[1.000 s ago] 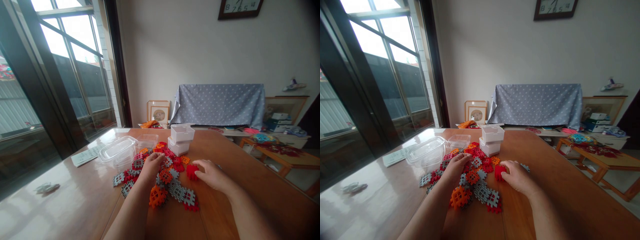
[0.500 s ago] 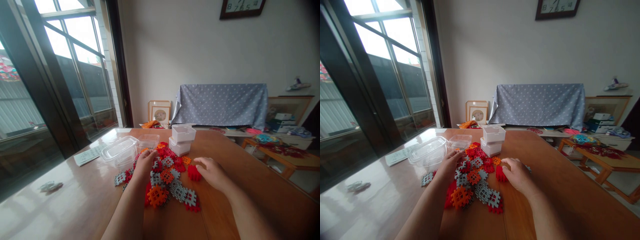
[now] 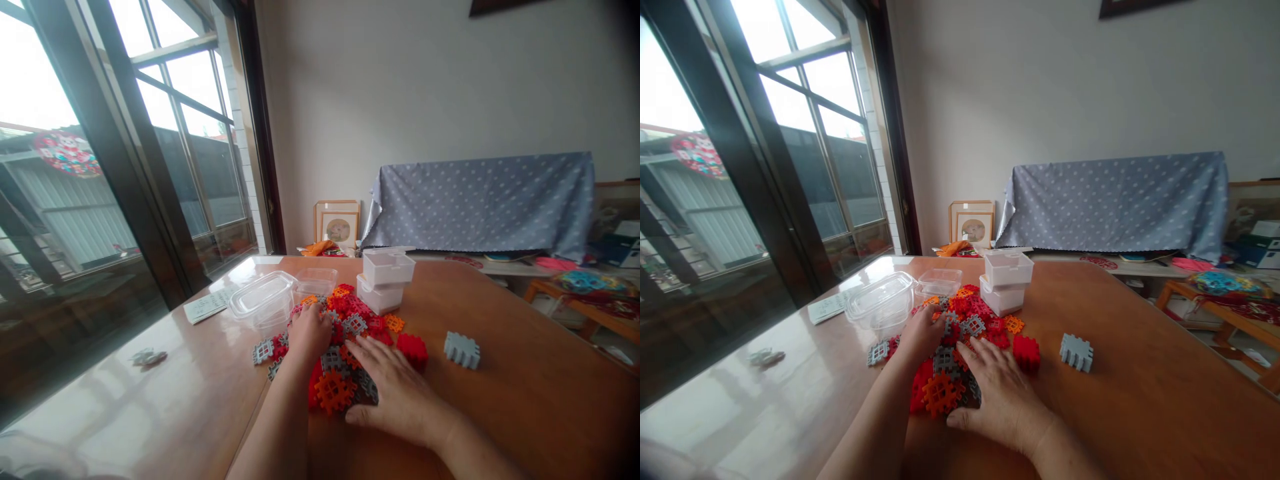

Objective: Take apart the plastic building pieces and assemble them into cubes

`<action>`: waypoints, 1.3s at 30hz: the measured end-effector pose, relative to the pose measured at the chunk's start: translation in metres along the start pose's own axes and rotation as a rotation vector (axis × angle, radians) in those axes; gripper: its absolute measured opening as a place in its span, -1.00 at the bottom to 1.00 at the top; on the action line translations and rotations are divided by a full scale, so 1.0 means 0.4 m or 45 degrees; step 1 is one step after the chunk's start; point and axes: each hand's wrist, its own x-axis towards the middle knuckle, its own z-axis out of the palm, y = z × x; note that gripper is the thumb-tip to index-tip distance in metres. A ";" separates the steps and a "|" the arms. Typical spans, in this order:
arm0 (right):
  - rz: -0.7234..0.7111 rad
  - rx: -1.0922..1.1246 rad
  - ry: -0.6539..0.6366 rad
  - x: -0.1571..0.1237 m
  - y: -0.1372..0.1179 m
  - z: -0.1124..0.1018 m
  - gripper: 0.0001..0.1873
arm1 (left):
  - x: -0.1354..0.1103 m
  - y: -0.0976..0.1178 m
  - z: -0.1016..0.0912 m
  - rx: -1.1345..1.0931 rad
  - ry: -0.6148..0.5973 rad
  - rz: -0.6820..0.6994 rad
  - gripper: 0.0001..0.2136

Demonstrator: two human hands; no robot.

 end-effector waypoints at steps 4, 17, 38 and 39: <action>0.008 -0.023 -0.052 0.014 -0.014 0.037 0.18 | -0.010 -0.004 0.008 0.289 0.016 0.106 -0.75; -0.056 0.156 0.244 0.037 -0.025 0.038 -0.51 | 0.014 -0.021 0.022 0.151 -0.172 0.184 -0.80; -0.102 -0.126 0.254 0.054 -0.025 0.073 -0.09 | 0.029 0.004 -0.040 -0.805 0.007 -0.205 -0.75; -0.092 -0.130 0.244 0.058 -0.027 0.078 -0.13 | 0.029 0.005 -0.044 -0.831 0.012 -0.212 -0.75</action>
